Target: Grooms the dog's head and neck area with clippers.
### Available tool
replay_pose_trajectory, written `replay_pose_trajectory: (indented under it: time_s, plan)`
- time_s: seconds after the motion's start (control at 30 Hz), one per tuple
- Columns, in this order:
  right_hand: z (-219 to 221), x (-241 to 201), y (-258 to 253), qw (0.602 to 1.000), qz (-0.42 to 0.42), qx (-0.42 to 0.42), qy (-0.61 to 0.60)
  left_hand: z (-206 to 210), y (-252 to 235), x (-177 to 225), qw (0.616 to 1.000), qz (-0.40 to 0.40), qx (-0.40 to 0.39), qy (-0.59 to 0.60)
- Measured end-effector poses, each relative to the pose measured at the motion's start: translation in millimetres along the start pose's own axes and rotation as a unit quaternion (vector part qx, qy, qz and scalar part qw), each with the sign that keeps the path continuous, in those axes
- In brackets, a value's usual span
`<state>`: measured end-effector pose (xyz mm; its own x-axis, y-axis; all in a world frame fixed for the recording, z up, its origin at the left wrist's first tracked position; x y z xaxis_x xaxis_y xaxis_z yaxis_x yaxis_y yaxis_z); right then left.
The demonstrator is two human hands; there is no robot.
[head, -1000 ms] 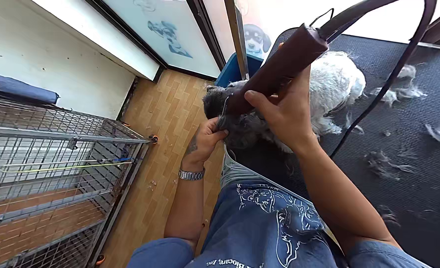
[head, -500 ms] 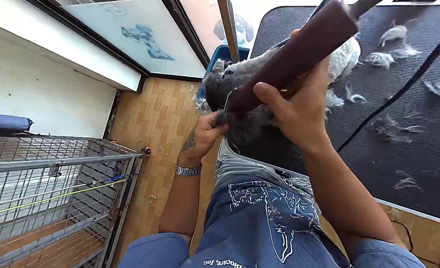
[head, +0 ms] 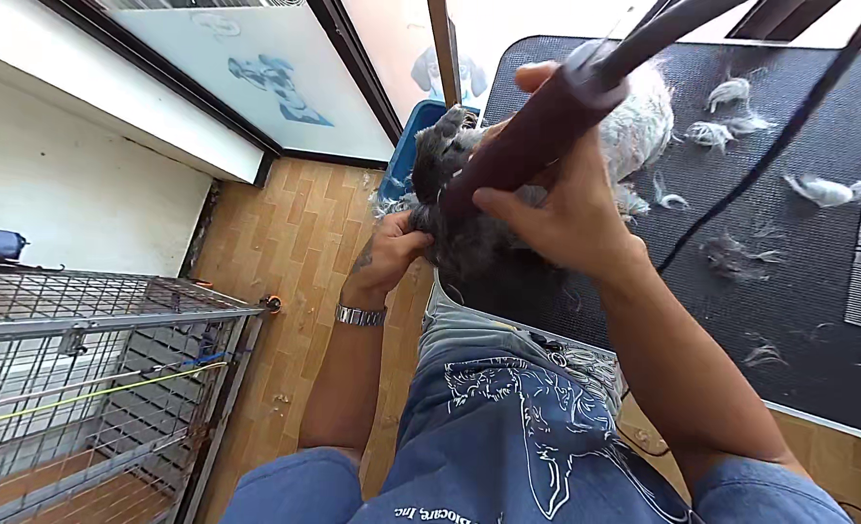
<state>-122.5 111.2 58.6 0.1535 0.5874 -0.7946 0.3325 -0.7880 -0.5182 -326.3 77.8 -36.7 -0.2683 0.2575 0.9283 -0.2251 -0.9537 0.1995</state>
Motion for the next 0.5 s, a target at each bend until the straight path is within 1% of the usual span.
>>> replay_pose_trajectory:
  time_s: [0.07, 0.13, 0.2, 0.27, 0.3, 0.37, 0.43, 0.5]
  plan:
    - [6.6, -1.6, 0.9, 0.997, -0.006, -0.061, 0.049, 0.4, -7.7, 1.3, 0.998, -0.03, 0.046, 0.034]
    - [10.9, 0.5, 4.0, 0.991, -0.009, -0.106, 0.08, 4.5, -17.7, 3.9, 0.997, -0.039, 0.07, 0.002]
    - [12.2, 2.5, 8.7, 0.985, -0.006, -0.144, 0.097, 9.5, -27.2, 4.5, 0.991, -0.001, 0.105, -0.079]
    - [7.7, 1.8, 12.0, 0.984, -0.008, -0.156, 0.086, 13.7, -31.7, 6.0, 0.98, 0.037, 0.118, -0.153]
    - [2.5, 0.8, 12.6, 0.988, -0.009, -0.141, 0.067, 15.5, -32.4, 7.3, 0.976, 0.049, 0.119, -0.177]
    - [-10.6, -0.4, 10.0, 0.997, -0.011, -0.067, 0.023, 17.7, -33.3, 11.8, 0.968, 0.064, 0.108, -0.217]
    - [-18.1, -3.9, 6.2, 0.999, -0.039, -0.003, -0.001, 21.1, -31.0, 18.9, 0.964, 0.066, 0.081, -0.245]
    - [-16.0, -10.9, 2.1, 0.997, -0.077, 0.001, 0.013, 23.5, -29.0, 25.8, 0.964, 0.064, 0.047, -0.255]
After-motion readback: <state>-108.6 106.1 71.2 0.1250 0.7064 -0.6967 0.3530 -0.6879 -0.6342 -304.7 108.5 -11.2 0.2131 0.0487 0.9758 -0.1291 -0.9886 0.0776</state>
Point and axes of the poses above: each hand's wrist, its own y-axis away from the middle knuckle, its own z-axis out of the palm, x = y × z, the point moved 6 cm from there along -y, towards the middle knuckle, and after that the axes turned 9 degrees about y, right-handed, at the moved point
